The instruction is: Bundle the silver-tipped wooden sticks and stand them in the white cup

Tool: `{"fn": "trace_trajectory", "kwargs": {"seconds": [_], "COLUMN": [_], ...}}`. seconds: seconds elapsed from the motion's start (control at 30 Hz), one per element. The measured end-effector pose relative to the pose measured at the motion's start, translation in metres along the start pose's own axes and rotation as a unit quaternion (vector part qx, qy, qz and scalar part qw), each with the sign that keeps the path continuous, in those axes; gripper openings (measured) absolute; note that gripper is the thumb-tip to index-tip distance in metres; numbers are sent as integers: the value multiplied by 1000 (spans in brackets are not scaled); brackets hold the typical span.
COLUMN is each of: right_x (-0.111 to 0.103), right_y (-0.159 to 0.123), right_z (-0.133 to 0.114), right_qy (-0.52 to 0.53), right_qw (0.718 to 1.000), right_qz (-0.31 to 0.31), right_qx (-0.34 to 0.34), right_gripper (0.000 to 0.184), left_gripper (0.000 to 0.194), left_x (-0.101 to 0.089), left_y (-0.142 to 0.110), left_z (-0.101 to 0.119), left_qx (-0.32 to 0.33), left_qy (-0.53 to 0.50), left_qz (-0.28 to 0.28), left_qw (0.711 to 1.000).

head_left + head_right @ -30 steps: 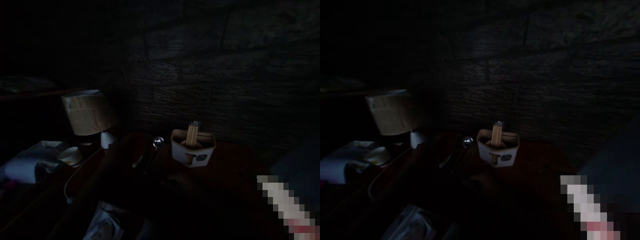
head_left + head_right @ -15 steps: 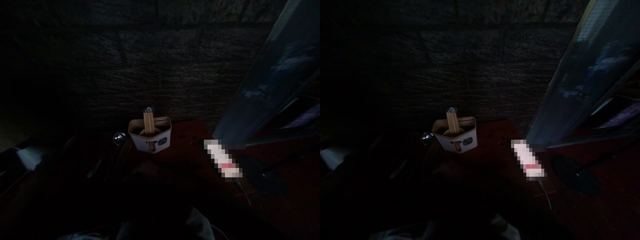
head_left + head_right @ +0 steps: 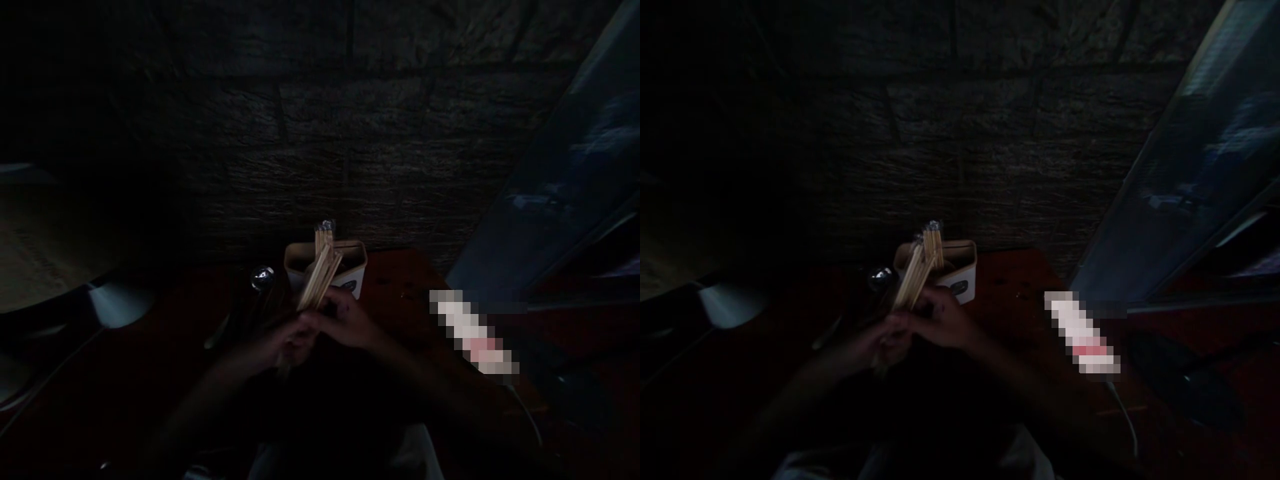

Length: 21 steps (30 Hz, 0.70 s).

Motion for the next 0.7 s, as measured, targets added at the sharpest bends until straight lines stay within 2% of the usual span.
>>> {"fn": "trace_trajectory", "kwargs": {"seconds": [0.07,0.1,0.23,0.4,0.5,0.7], "right_x": [-14,-22,-40,-33,-29,-31], "right_y": [2,3,2,-3,-5,-7], "right_z": [-3,-3,-6,-4,1,10], "right_qy": [-8,-11,-82,-171,-192,-209], "right_qw": [1000,1000,996,985,981,977], "right_qz": [-3,-4,8,-5,0,-29], "right_qx": [15,29,37,30,13,-14], "right_gripper": [31,32,27,27,25,17], "left_gripper": [42,39,36,46,28,30], "left_x": [24,31,32,23,18,6], "left_y": [27,38,62,53,43,37], "left_z": [-6,-10,-35,-52,-48,-38], "left_qx": [21,35,63,121,121,114], "left_qy": [-86,-108,-106,35,48,49], "left_qz": [-69,-79,-59,-25,-25,-23], "left_qw": [994,990,991,992,991,992]}}
Point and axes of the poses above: each hand's wrist, its own y-axis towards the middle knuckle, its own x-axis out of the palm, z = x × y, the point moved 3 cm from there along y, towards the middle knuckle, and after that the axes turned 5 degrees about -z, right-handed, at the moved point
